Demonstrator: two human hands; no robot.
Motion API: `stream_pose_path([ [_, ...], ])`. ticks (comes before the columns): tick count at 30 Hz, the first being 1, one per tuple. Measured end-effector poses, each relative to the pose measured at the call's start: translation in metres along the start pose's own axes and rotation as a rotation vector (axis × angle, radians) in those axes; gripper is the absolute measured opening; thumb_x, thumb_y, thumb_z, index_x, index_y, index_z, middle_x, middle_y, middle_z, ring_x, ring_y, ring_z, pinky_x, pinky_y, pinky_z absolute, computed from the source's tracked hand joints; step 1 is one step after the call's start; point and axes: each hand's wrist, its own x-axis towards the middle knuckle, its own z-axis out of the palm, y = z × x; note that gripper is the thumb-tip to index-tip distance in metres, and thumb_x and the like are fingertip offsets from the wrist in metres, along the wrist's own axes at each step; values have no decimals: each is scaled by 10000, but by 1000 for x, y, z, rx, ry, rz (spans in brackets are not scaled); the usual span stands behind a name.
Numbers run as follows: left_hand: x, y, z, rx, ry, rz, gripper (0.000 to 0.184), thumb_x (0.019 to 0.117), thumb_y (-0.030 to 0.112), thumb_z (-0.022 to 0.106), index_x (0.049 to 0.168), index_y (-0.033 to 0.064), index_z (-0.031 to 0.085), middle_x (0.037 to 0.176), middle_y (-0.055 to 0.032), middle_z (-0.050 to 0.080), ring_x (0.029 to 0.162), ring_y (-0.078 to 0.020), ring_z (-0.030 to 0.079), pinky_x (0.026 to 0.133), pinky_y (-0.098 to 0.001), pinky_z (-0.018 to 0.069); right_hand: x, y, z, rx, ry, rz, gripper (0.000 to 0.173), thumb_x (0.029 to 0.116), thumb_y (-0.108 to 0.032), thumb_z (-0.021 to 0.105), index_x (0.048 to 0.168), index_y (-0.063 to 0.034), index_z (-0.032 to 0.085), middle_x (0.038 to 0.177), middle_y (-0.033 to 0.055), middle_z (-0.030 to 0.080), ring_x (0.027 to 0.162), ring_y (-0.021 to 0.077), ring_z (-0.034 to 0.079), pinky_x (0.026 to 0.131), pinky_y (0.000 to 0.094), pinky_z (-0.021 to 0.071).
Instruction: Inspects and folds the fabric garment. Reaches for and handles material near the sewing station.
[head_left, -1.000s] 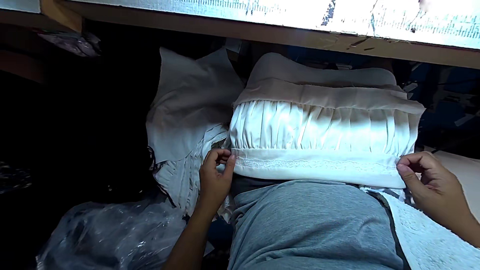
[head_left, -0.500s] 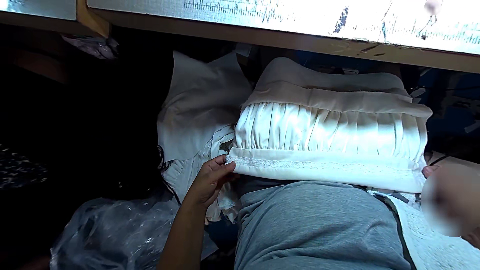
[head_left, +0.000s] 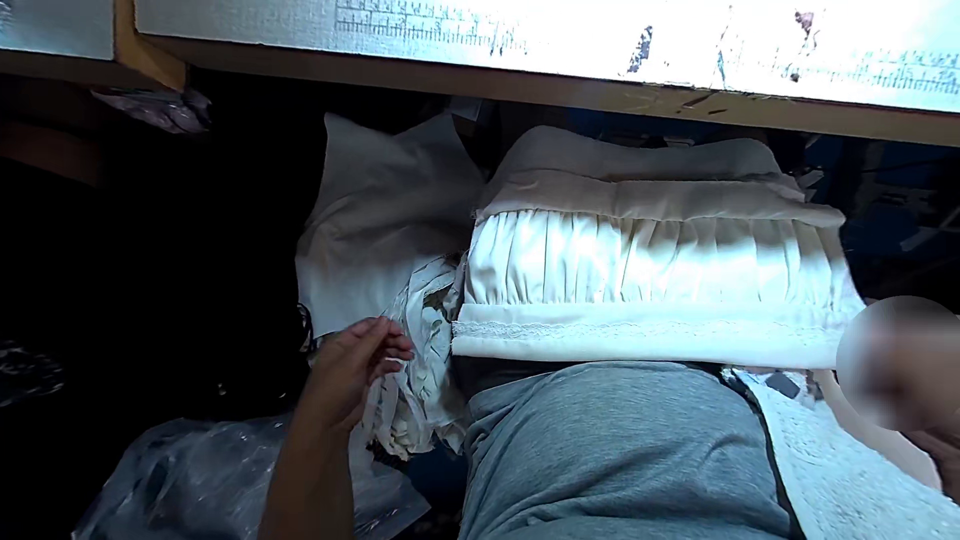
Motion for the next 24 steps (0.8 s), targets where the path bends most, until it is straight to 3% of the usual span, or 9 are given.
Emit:
stream_pose_path([
  [3, -4, 5, 32, 105, -281, -100, 568, 1117, 375, 165, 1035, 67, 636, 778, 7, 714, 705, -98, 704, 664, -252, 590, 3, -1, 10, 90, -39, 87, 292, 1072, -219, 390, 1030, -125, 664, 816, -25, 735, 603, 38, 664, 559, 186, 570],
  [5, -7, 7, 48, 55, -359, -26, 423, 1101, 277, 308, 952, 99, 662, 742, 19, 733, 664, -72, 702, 640, -218, 586, 2, -2, 17, 175, -28, 108, 226, 1044, -141, 442, 1037, -93, 663, 818, 2, 740, 597, 44, 665, 551, 187, 570],
  [8, -13, 21, 56, -51, -299, 141, 151, 934, 36, 597, 936, 115, 727, 758, 44, 741, 640, -24, 678, 625, -176, 578, -1, -14, 13, 267, -28, 39, 140, 953, -89, 574, 1027, -110, 690, 859, 16, 756, 669, 69, 703, 622, 227, 606],
  [10, -7, 42, 50, -77, -234, 240, 168, 915, 12, 610, 922, 132, 727, 766, 50, 738, 642, -12, 669, 623, -167, 573, 4, -34, 12, 251, -33, -55, 122, 909, -120, 648, 999, -166, 715, 869, -11, 767, 726, 72, 725, 687, 252, 626],
  [12, 10, 71, 45, -91, -215, 347, 184, 961, 55, 589, 949, 166, 735, 796, 70, 737, 653, 5, 662, 623, -160, 568, 16, -59, 18, 224, -33, -142, 135, 925, -124, 624, 1000, -186, 718, 883, -29, 761, 760, 62, 720, 722, 250, 621],
  [15, 35, 127, 52, -170, -190, 466, 193, 1026, 126, 540, 979, 191, 716, 826, 101, 712, 686, 20, 633, 652, -151, 547, 35, -102, 33, 276, 17, -231, 197, 1023, -49, 504, 1079, -120, 678, 958, 3, 735, 803, 78, 704, 758, 266, 614],
  [18, 29, 158, 50, -213, -173, 610, 156, 1024, 196, 531, 1027, 224, 684, 937, 105, 712, 807, -4, 665, 756, -196, 572, 27, -131, 40, 348, 57, -364, 159, 1039, -52, 522, 1097, -99, 663, 993, 24, 736, 834, 97, 722, 777, 276, 627],
  [21, 13, 134, 42, -172, -193, 688, 140, 962, 234, 595, 982, 288, 722, 906, 118, 740, 795, -8, 696, 722, -206, 594, 5, -117, 34, 275, 40, -412, 190, 992, -53, 563, 1106, -140, 688, 984, -1, 754, 848, 82, 730, 787, 276, 630],
  [24, 17, 71, 52, -150, -165, 426, 189, 940, 109, 551, 908, 200, 713, 805, 77, 745, 689, -25, 693, 656, -197, 591, 5, -69, 36, 200, 71, -229, 164, 996, 4, 533, 1072, -56, 665, 872, 30, 747, 724, 100, 711, 693, 268, 619],
])
